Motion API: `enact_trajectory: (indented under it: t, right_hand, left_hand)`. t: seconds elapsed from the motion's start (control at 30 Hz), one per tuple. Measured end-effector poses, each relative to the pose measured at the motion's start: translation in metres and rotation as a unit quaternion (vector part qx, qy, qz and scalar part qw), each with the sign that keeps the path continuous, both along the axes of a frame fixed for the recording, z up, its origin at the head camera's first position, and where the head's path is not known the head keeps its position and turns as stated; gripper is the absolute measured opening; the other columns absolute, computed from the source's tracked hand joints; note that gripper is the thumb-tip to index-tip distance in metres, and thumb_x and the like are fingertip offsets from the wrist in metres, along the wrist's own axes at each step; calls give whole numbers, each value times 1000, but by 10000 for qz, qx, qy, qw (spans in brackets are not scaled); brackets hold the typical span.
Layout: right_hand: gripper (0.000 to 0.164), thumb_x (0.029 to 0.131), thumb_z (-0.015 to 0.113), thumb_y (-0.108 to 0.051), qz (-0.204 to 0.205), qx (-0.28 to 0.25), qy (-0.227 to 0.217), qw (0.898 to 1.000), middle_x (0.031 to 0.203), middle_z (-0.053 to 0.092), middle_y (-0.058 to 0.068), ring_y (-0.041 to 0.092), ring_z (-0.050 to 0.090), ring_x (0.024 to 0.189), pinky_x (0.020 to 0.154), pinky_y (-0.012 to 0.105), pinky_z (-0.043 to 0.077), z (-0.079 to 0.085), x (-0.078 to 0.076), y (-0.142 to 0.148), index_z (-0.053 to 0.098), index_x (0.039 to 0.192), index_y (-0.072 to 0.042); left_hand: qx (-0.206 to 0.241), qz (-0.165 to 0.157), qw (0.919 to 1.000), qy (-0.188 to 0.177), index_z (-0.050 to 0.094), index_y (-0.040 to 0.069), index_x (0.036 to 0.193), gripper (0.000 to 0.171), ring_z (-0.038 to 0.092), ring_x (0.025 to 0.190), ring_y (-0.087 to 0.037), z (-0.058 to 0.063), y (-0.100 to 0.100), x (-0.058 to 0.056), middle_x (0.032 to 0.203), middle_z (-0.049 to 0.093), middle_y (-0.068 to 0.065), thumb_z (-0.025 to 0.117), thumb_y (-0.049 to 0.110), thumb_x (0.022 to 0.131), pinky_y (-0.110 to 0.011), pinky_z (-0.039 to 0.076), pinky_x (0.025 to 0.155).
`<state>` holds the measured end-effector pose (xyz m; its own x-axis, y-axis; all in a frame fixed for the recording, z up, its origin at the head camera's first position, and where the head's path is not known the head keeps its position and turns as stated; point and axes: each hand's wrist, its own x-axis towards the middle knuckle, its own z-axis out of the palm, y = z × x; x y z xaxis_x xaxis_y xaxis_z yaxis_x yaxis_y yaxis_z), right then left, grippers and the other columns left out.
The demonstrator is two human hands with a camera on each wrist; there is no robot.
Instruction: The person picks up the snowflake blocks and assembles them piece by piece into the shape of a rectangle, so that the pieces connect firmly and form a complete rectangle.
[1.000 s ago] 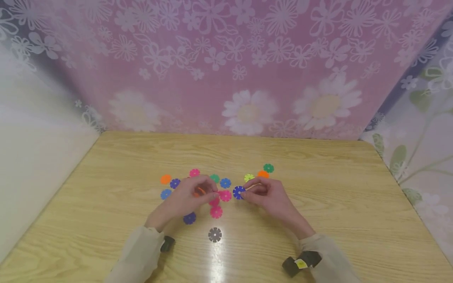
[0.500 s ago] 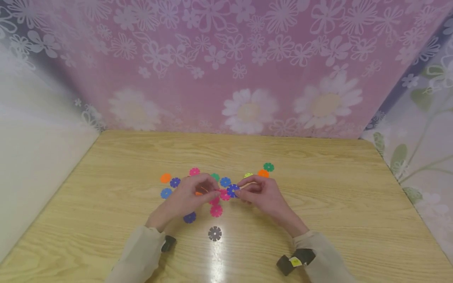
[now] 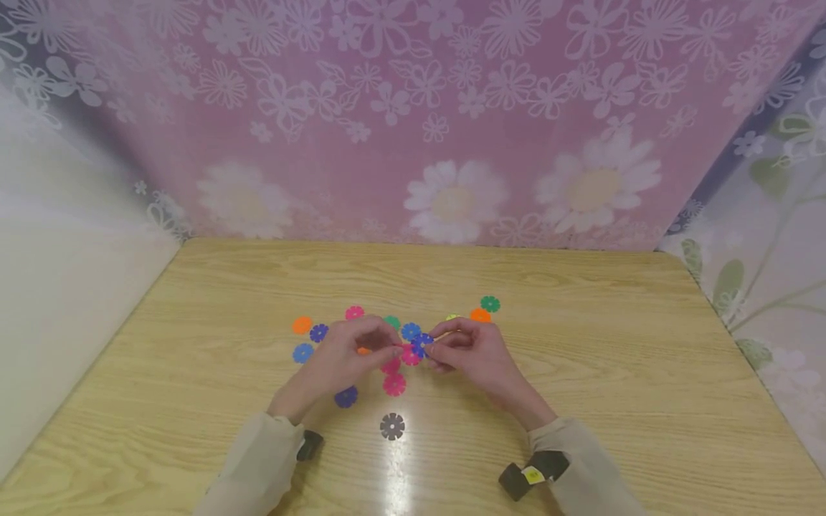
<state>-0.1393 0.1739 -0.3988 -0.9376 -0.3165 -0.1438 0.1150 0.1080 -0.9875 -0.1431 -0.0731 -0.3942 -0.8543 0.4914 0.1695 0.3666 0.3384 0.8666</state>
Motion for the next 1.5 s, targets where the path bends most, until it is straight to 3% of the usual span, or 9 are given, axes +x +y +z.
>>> enact_trajectory:
  t: [0.43,0.77,1.07,1.5]
  right_hand:
    - [31,93,70,4,-266,-204,47,9994,81,76,-5,9,73,73,71,27,63,-4,0,-7,58,117,20]
    - [31,92,69,6,-344,-319,-16,9989,81,75,-4,10,72,71,70,27,63,-6,-2,-12,59,118,20]
    - [29,92,70,4,-454,-209,-145,9986,80,75,-1,13,72,70,69,28,63,-4,-3,-15,61,116,17]
    - [27,94,67,6,-536,-453,-147,9974,79,75,-3,14,73,70,70,28,63,-10,-2,-22,58,117,17]
  left_hand:
    - [-96,48,9999,117,74,14,99,4,68,81,-8,-2,1,-1,96,76,-5,73,16,96,-24,59,77]
    - [-142,136,9993,321,74,13,98,3,69,83,-6,-2,0,0,95,75,3,73,12,96,-23,59,77]
    - [-172,101,9984,529,74,11,98,3,69,81,-6,-3,0,-1,94,75,1,73,14,96,-22,59,76]
    - [-111,211,9972,711,75,13,96,5,71,82,-8,-2,-2,-3,93,77,0,75,9,94,-22,59,75]
